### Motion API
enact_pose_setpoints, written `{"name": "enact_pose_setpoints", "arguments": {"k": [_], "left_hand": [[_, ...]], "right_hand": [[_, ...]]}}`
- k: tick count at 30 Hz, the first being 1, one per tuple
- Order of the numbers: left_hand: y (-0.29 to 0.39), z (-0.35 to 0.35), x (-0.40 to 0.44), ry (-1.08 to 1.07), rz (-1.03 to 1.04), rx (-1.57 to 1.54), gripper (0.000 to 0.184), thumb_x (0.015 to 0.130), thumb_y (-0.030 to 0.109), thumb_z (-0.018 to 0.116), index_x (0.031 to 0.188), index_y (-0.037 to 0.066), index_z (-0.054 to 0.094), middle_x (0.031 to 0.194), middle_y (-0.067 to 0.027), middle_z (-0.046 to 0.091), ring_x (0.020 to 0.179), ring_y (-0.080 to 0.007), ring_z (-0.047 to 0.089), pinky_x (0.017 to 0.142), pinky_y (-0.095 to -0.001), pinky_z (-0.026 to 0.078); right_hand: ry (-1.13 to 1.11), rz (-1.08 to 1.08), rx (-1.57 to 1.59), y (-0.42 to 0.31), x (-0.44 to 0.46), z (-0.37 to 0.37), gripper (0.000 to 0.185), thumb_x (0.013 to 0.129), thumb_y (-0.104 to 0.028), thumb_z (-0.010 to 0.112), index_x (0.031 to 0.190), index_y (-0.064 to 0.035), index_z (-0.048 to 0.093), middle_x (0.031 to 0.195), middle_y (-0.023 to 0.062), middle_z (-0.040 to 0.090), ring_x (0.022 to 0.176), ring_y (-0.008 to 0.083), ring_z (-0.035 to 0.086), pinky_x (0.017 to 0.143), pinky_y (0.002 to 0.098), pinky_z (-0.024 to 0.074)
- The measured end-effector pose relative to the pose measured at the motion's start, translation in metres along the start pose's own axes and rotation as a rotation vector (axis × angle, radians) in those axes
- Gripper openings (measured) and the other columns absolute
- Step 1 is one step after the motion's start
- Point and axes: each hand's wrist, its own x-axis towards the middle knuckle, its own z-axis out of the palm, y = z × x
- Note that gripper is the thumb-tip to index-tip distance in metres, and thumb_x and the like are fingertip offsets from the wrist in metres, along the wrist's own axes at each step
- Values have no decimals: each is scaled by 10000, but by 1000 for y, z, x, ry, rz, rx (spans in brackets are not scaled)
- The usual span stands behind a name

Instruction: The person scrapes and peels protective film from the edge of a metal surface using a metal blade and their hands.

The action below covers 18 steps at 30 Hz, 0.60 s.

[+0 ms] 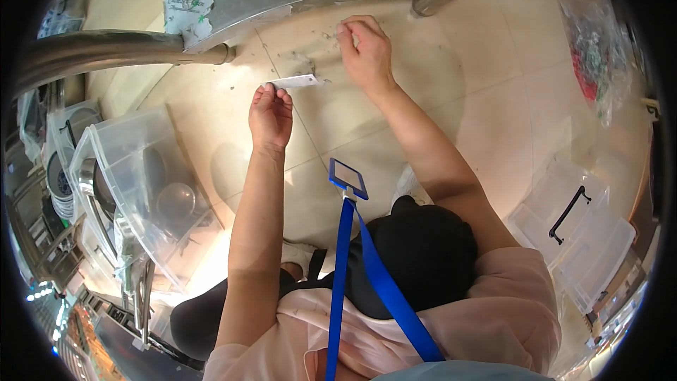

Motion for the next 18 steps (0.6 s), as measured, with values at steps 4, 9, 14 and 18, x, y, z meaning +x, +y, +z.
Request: {"name": "enact_pose_setpoints", "arguments": {"k": [4, 9, 14, 18], "left_hand": [[3, -1, 3, 6, 28, -21, 69, 854, 99, 491, 798, 60, 477, 736, -13, 521, 656, -104, 501, 632, -223, 452], [7, 9, 3, -40, 41, -23, 60, 848, 101, 500, 805, 66, 479, 734, -10, 521, 666, -106, 499, 644, -224, 447], [2, 37, 11, -73, 118, 72, 52, 850, 94, 497, 810, 64, 482, 745, -22, 524, 678, -113, 504, 652, -231, 451], [-19, 84, 15, -136, 171, 129, 38, 857, 77, 488, 843, 48, 468, 778, -44, 528, 701, -133, 530, 659, -238, 469]], "right_hand": [[-183, 166, 147, 3, -10, 2, 96, 743, -95, 581, 749, -9, 540, 727, 103, 570, 643, 236, 566, 572, 308, 454], [-370, 360, 146, 14, -11, -4, 180, 756, -114, 594, 877, -8, 514, 826, 103, 578, 716, 179, 568, 618, 277, 456], [-355, 521, 529, 16, -18, -11, 164, 816, -128, 559, 936, -21, 527, 898, 69, 576, 757, 121, 542, 677, 238, 432], [-329, 682, 949, 3, -12, -22, 119, 826, -111, 541, 896, -17, 561, 866, 61, 585, 739, 129, 537, 668, 239, 420]]}}
